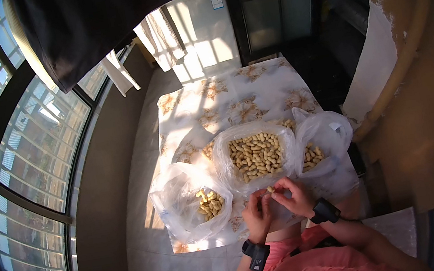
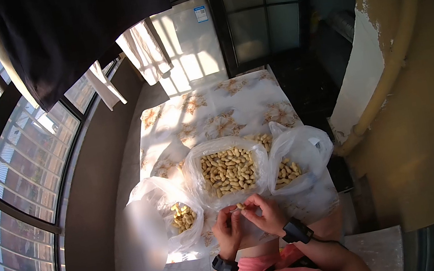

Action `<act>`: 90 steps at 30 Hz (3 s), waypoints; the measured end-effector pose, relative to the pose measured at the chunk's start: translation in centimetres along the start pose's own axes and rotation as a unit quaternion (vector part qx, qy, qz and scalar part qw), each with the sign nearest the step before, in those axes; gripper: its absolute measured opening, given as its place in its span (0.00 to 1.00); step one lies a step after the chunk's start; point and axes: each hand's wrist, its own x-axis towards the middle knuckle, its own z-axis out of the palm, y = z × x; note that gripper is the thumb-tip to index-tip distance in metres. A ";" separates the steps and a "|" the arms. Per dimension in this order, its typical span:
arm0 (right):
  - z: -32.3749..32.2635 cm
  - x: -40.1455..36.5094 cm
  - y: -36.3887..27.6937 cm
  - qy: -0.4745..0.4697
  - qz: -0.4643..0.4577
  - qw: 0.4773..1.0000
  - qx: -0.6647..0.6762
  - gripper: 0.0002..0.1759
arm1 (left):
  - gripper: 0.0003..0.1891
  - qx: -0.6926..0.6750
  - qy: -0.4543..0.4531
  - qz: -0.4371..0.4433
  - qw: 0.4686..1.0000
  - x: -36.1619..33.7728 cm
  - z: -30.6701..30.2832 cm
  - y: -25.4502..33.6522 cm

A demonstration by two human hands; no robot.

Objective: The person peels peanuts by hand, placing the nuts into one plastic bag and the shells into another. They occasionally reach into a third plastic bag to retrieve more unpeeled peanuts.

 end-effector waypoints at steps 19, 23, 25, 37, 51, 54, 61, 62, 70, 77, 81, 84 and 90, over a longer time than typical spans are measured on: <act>-11.5 0.7 -1.2 0.154 -0.069 0.949 -0.267 0.09 | 0.05 0.025 -0.002 0.017 1.000 -0.1 -0.1 0.0; -11.9 0.9 -0.8 -0.008 -0.083 0.934 -0.348 0.13 | 0.05 0.023 0.000 0.013 1.000 -0.1 0.0 0.1; -11.6 1.4 -1.9 -0.023 -0.092 0.932 -0.351 0.16 | 0.05 0.026 0.000 0.014 1.000 -0.1 -0.1 0.3; -10.8 3.5 -1.2 -0.055 -0.060 0.908 -0.410 0.35 | 0.05 0.013 0.004 0.012 1.000 -0.2 0.0 0.0; -2.6 0.1 -3.6 -0.053 -0.130 0.978 -0.153 0.11 | 0.15 -0.005 -0.006 0.008 1.000 -0.4 -0.2 -1.0; -0.6 -0.6 -2.5 -0.084 -0.136 0.979 -0.125 0.11 | 0.15 -0.022 0.003 0.028 0.999 0.0 -0.4 -0.1; 1.0 -0.2 -1.3 -0.084 -0.112 0.986 -0.088 0.15 | 0.14 -0.025 -0.019 -0.008 0.999 -0.1 -0.6 -0.4; 1.0 -0.1 -1.3 -0.070 -0.110 0.988 -0.084 0.15 | 0.15 -0.032 -0.018 -0.014 0.999 -0.2 -0.5 -0.6; 1.0 -0.4 -1.4 -0.056 -0.114 0.986 -0.108 0.16 | 0.14 -0.012 -0.016 -0.004 1.000 -0.3 -0.5 -0.8; 0.7 -0.3 -1.4 -0.034 -0.086 0.994 -0.056 0.10 | 0.16 -0.011 -0.018 -0.010 1.000 -0.2 -0.4 -1.0; 0.6 -0.6 -0.3 0.007 -0.011 1.000 -0.002 0.10 | 0.13 -0.009 -0.007 0.006 1.000 -0.2 -0.2 -0.5; 0.6 -0.7 -0.5 0.008 -0.012 1.000 -0.012 0.10 | 0.10 0.002 -0.017 0.015 1.000 -0.2 -0.1 -0.5; 0.8 -0.8 -0.4 0.015 0.004 1.000 0.002 0.10 | 0.07 -0.009 -0.017 0.020 1.000 -0.2 -0.1 -0.4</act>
